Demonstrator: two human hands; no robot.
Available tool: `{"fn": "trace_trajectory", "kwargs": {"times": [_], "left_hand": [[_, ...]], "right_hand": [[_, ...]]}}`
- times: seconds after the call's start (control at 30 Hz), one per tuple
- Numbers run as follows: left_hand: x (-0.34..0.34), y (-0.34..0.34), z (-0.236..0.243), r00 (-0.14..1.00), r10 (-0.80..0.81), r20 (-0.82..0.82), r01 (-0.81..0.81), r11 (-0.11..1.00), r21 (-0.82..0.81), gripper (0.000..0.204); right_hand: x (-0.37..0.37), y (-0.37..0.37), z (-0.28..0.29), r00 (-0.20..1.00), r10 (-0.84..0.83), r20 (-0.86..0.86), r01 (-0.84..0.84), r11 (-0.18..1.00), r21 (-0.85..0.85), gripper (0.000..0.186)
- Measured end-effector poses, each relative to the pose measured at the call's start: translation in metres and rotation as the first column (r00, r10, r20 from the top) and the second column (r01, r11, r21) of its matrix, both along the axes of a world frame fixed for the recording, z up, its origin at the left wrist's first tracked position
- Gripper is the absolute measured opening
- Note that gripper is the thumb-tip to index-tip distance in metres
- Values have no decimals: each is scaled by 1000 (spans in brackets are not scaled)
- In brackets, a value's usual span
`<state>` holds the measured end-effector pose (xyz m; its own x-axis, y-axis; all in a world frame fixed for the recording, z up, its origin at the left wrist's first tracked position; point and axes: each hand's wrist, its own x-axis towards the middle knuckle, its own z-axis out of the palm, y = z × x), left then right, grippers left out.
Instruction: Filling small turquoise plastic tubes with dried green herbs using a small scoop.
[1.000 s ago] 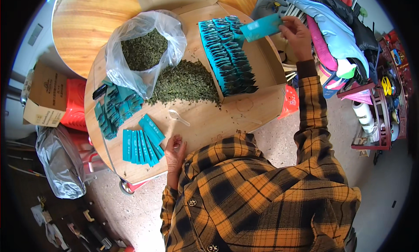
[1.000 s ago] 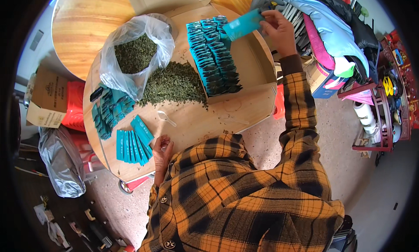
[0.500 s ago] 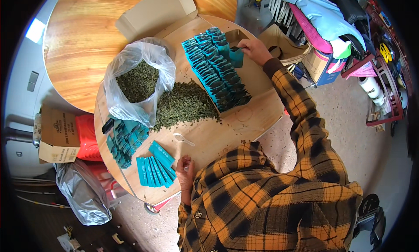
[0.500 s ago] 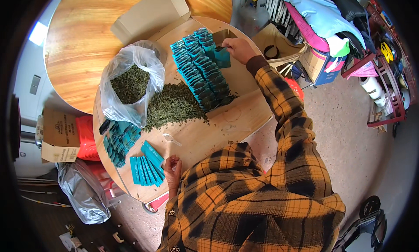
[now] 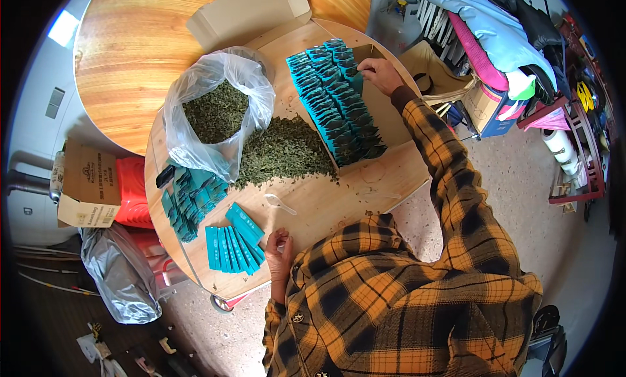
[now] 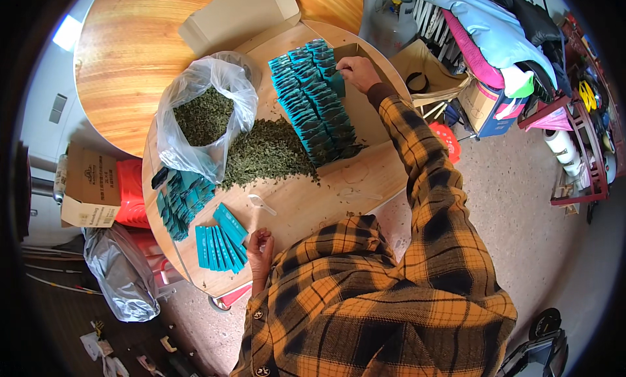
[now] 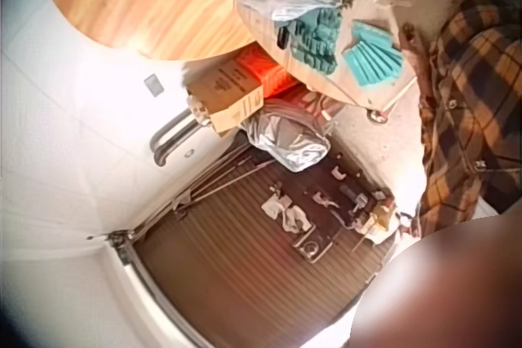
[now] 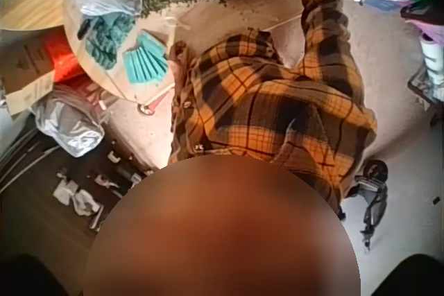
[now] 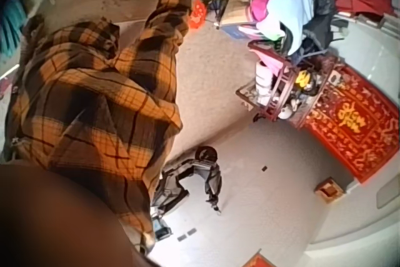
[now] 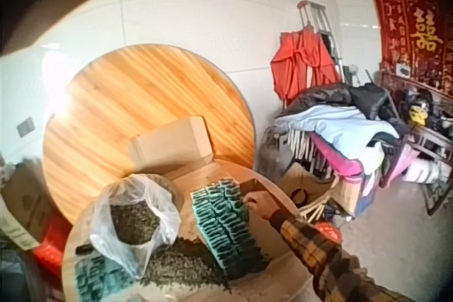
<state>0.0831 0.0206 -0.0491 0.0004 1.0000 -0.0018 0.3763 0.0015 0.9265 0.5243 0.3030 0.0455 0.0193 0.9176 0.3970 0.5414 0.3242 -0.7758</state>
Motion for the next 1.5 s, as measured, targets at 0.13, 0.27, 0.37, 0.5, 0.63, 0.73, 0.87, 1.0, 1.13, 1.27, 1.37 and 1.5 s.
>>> {"fn": "trace_trajectory", "kwargs": {"times": [0.13,0.27,0.37,0.5,0.63,0.73,0.87,1.0,1.13,1.27,1.37,1.5], "left_hand": [[0,0,-1,1000,7,19,-6,1000,-10,27],[-1,-1,-2,1000,4,22,-4,1000,-15,28],[1,0,1,1000,1,19,-1,1000,-12,28],[1,0,0,1000,8,25,-8,1000,-5,28],[2,0,2,1000,5,-16,-5,1000,6,28],[1,0,1,1000,6,11,-6,1000,8,28],[2,-1,1,1000,6,-6,-6,1000,14,28],[1,0,3,1000,0,-15,0,1000,9,28],[1,0,0,1000,15,23,-15,1000,-14,27],[2,0,1,1000,4,-3,-4,1000,2,27],[1,-1,0,1000,9,3,-9,1000,4,27],[1,-1,0,1000,10,2,-10,1000,0,27]], "right_hand": [[3,3,0,998,14,53,-10,997,-78,10],[0,1,2,998,8,56,-5,999,-52,10],[0,-1,7,998,-3,67,6,999,-50,11],[-2,0,6,997,-2,79,7,998,-56,12],[-3,-1,2,998,-31,46,33,999,-40,14],[-2,-1,-1,995,-58,76,57,998,6,18],[0,-1,-4,996,-69,52,70,997,-17,24],[1,-2,-6,996,-82,37,83,996,-13,27],[1,-3,-7,995,-86,56,87,996,-13,27],[2,-1,-13,993,-103,57,106,993,-48,24],[-2,-1,-14,995,-91,-26,88,991,-101,20],[2,3,-21,985,-68,-157,42,986,-161,17]]}}
